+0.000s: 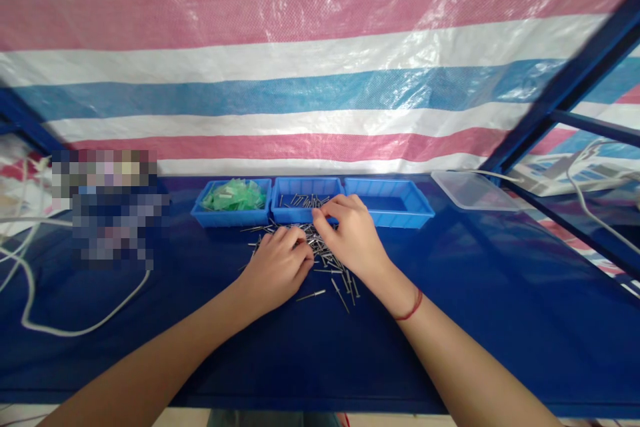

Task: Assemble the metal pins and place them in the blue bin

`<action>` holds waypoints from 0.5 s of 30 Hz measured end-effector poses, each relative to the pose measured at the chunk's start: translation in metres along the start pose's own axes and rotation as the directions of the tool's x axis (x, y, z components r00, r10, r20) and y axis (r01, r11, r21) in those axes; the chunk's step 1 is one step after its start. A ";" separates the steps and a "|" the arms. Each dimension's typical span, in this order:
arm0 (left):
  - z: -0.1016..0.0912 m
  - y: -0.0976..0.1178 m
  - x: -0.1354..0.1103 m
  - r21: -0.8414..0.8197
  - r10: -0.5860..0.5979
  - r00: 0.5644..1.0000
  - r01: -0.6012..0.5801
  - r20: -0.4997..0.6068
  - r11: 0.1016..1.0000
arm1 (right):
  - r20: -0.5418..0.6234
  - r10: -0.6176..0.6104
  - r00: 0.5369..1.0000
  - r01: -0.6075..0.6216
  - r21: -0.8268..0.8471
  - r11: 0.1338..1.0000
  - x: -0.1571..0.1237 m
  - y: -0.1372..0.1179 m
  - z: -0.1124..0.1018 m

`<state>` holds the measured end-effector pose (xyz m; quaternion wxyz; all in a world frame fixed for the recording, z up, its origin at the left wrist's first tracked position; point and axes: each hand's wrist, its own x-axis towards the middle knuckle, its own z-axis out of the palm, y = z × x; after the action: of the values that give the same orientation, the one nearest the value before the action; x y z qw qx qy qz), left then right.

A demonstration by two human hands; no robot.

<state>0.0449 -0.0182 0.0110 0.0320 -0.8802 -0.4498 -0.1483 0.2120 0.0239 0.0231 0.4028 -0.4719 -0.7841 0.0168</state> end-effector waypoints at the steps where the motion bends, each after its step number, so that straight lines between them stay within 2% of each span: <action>1: 0.001 -0.001 0.000 -0.019 -0.016 0.999 0.016 -0.031 1.000 | -0.001 -0.001 1.000 0.001 0.010 1.000 0.000 -0.001 0.000; 4: 0.002 -0.006 0.005 -0.115 -0.109 0.982 0.092 -0.151 0.989 | 0.001 0.008 1.000 -0.008 0.064 0.998 -0.001 -0.006 -0.002; 7: 0.004 -0.014 0.010 -0.294 -0.214 0.948 0.140 -0.236 0.945 | 0.049 0.041 0.998 -0.050 0.206 0.977 -0.002 -0.013 -0.002; 11: 0.007 -0.020 0.012 -0.528 -0.299 0.919 0.125 -0.257 0.840 | 0.092 0.091 0.992 -0.117 0.335 0.935 -0.005 -0.017 0.004; 15: 0.009 -0.019 0.012 -0.604 -0.328 0.917 0.131 -0.228 0.786 | 0.108 0.145 0.983 -0.177 0.402 0.898 -0.006 -0.013 0.008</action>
<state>0.0384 0.0038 0.0040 -0.1816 -0.7495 -0.4772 -0.4214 0.1988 0.0149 0.0186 0.4601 -0.4392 -0.7360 0.2319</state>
